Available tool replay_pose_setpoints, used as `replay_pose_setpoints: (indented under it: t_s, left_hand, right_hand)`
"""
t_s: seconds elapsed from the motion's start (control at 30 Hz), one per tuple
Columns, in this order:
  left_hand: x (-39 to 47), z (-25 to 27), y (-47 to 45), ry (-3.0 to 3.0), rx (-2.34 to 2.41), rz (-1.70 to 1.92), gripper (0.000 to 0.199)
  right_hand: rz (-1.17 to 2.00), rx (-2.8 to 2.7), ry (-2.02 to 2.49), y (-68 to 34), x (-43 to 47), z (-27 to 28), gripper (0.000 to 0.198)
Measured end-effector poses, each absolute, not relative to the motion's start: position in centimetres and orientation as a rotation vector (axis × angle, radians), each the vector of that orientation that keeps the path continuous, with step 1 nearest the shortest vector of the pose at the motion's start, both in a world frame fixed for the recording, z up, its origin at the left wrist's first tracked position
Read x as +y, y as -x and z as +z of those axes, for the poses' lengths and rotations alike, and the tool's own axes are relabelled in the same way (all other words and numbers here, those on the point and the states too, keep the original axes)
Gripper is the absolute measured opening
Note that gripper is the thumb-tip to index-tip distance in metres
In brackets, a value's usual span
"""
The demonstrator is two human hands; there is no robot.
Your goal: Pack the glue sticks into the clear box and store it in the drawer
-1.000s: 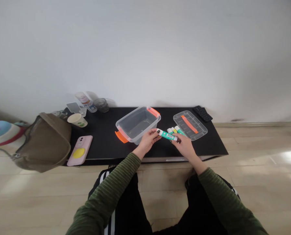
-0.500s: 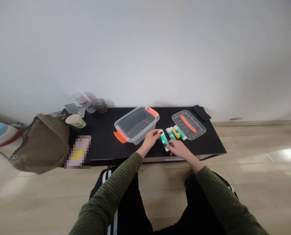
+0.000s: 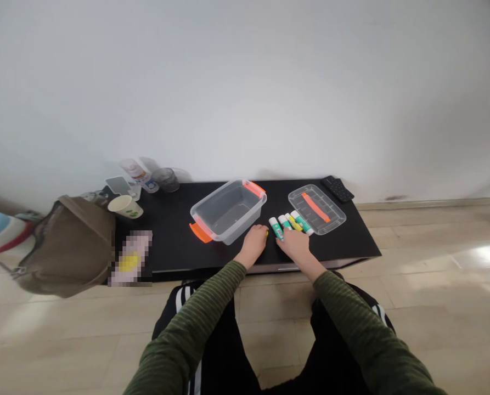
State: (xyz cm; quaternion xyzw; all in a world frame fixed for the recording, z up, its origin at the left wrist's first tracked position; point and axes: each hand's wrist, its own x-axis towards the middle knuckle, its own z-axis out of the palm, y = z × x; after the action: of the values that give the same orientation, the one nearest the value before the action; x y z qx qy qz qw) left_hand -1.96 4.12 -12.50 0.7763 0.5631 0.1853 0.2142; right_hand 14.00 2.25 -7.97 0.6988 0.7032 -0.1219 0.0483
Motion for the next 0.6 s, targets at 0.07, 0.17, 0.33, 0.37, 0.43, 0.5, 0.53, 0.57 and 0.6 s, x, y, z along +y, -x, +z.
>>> replay_pose_setpoints:
  t_s: [0.07,0.17,0.33,0.37,0.43,0.5,0.53,0.57,0.6]
  left_hand:
    - [4.1,-12.4,2.0,-2.185,1.567,0.486,0.025]
    - [4.1,-12.4,2.1,-2.197,1.561,0.48,0.025]
    - [4.0,-12.3,2.1,-2.169,1.53,0.487,0.025]
    - [4.0,-12.2,2.0,-2.166,1.529,0.486,0.025]
    - [4.0,-12.1,2.0,-2.16,1.536,0.483,0.025]
    - [4.0,-11.9,2.1,-2.157,1.547,0.474,0.024]
    - [4.0,-11.9,2.1,-2.154,1.549,0.469,0.024]
    - [4.0,-11.9,2.1,-2.148,1.549,0.467,0.024]
    - [3.9,-11.8,2.2,-2.142,1.548,0.469,0.024]
  right_hand:
    - [-0.378,2.128,-2.128,-14.1,2.4,-8.1,0.04]
    - [-0.365,2.147,-2.142,-14.6,2.7,-8.0,0.04]
    - [-0.348,2.183,-2.186,-15.7,3.4,-7.7,0.038]
    - [-0.33,2.191,-2.208,-16.1,3.6,-7.6,0.037]
    - [-0.262,2.214,-2.269,-17.1,4.1,-7.6,0.033]
    - [-0.194,2.22,-2.315,-18.1,4.6,-7.6,0.03]
    - [-0.179,2.207,-2.325,-18.5,4.9,-7.7,0.03]
    - [-0.182,2.189,-2.322,-18.8,5.1,-7.8,0.03]
    - [-0.198,2.171,-2.312,-19.1,5.2,-7.9,0.03]
